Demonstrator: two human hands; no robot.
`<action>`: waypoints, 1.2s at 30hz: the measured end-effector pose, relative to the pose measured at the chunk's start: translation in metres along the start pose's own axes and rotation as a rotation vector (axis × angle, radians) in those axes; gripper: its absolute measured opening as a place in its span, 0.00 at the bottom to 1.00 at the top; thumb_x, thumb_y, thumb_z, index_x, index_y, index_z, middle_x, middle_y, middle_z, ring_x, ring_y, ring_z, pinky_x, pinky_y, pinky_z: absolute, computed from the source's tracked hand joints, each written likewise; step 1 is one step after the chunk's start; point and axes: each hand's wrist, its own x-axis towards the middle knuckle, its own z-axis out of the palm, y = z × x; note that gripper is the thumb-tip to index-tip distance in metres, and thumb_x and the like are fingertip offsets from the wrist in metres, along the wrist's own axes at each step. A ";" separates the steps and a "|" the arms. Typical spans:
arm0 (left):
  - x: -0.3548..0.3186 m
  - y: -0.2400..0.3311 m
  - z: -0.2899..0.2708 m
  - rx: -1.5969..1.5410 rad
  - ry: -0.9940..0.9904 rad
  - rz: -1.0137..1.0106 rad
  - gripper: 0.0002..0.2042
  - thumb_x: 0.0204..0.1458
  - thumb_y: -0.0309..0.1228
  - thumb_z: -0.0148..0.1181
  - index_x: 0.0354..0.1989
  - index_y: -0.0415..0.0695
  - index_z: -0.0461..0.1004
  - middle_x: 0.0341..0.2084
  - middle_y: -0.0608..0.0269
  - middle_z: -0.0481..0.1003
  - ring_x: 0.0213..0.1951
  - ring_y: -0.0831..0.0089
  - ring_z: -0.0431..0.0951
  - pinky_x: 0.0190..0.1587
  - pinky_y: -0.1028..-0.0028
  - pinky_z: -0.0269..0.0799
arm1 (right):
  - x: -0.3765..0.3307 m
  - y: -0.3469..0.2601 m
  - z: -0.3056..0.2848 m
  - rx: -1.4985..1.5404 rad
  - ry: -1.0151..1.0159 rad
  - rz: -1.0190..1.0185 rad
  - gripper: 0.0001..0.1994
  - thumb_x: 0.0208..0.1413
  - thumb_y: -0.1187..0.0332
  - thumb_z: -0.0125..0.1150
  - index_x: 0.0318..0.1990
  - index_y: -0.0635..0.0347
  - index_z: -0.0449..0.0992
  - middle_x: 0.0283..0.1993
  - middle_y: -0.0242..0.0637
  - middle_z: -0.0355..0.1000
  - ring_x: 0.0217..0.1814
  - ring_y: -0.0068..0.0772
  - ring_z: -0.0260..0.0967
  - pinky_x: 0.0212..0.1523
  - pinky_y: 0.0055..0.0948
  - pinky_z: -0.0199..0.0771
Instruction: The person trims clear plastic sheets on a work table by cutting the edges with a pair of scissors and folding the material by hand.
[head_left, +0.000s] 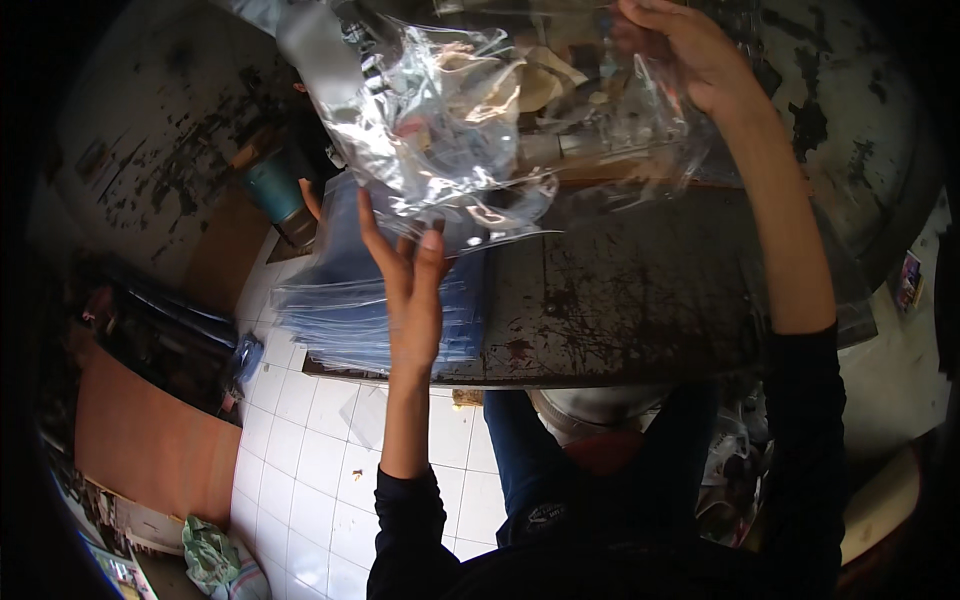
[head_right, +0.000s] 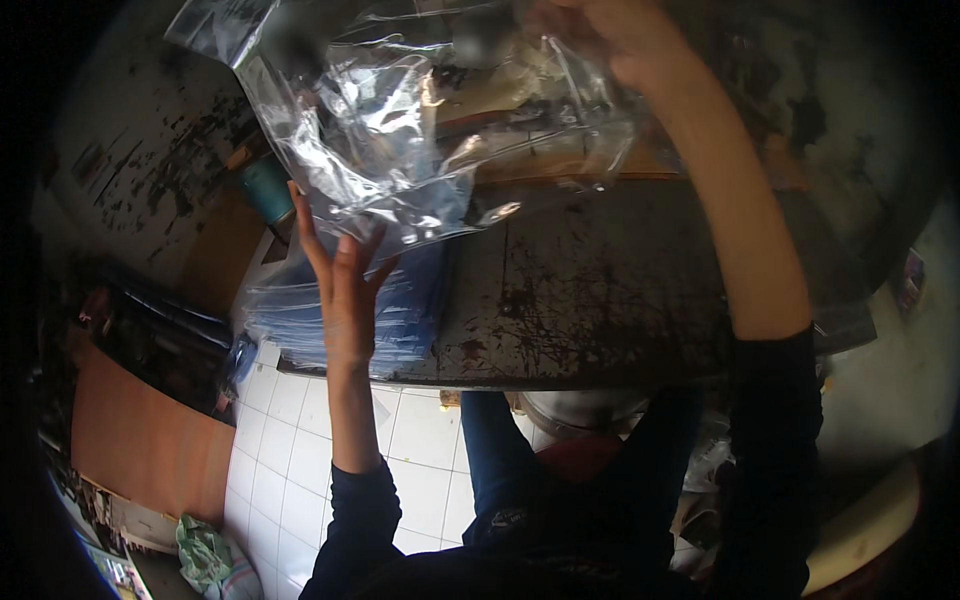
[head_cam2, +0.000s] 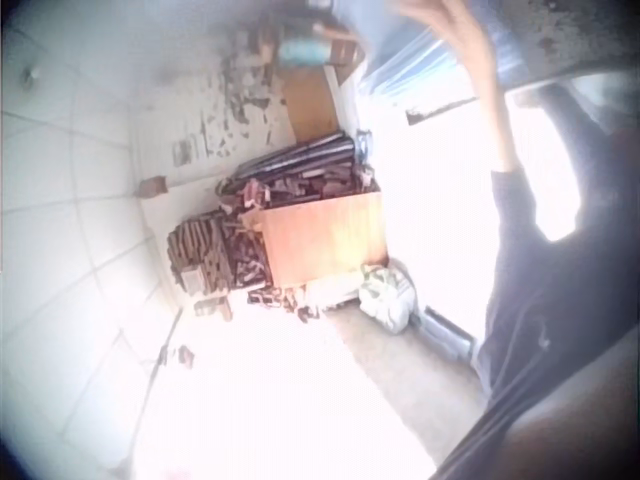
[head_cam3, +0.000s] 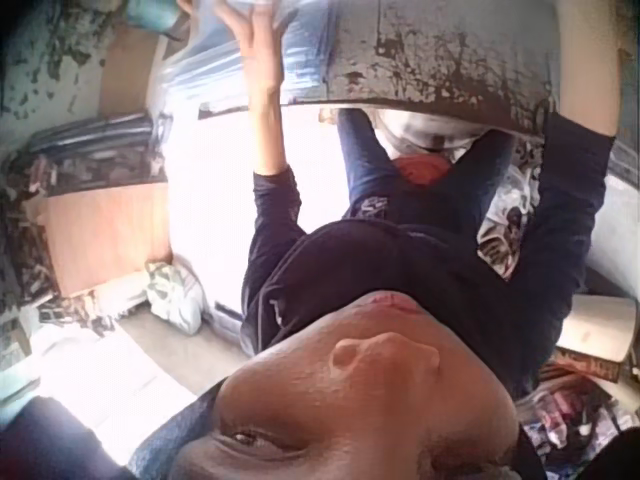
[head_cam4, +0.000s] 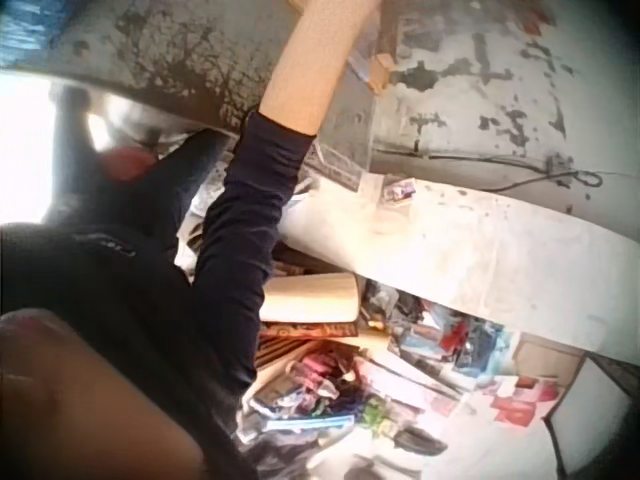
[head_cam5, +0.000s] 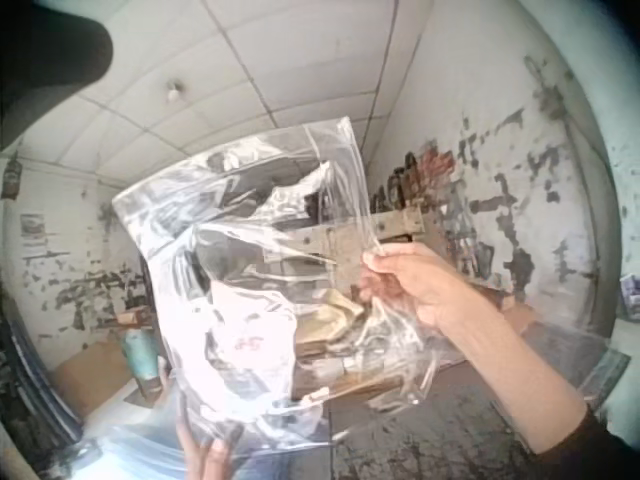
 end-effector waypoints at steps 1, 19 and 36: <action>0.008 0.004 -0.009 -0.020 0.078 0.064 0.33 0.53 0.36 0.51 0.64 0.53 0.39 0.56 0.50 0.52 0.51 0.61 0.63 0.47 0.65 0.65 | 0.001 0.016 0.017 0.088 0.001 -0.017 0.09 0.55 0.67 0.52 0.37 0.65 0.70 0.30 0.36 0.70 0.30 0.26 0.70 0.33 0.22 0.73; 0.093 -0.012 -0.285 1.083 -0.076 -0.270 0.34 0.47 0.57 0.50 0.53 0.39 0.64 0.54 0.45 0.59 0.55 0.54 0.60 0.56 0.62 0.54 | -0.039 0.230 0.137 -0.431 -0.294 0.269 0.19 0.54 0.62 0.53 0.43 0.73 0.65 0.37 0.47 0.69 0.37 0.36 0.71 0.37 0.32 0.72; 0.103 -0.073 -0.299 0.008 -0.139 -0.709 0.21 0.51 0.37 0.49 0.51 0.38 0.64 0.43 0.56 0.70 0.45 0.69 0.69 0.47 0.74 0.62 | -0.058 0.220 0.172 -0.297 -0.175 0.542 0.40 0.52 0.50 0.48 0.57 0.82 0.42 0.60 0.63 0.45 0.65 0.51 0.42 0.62 0.37 0.46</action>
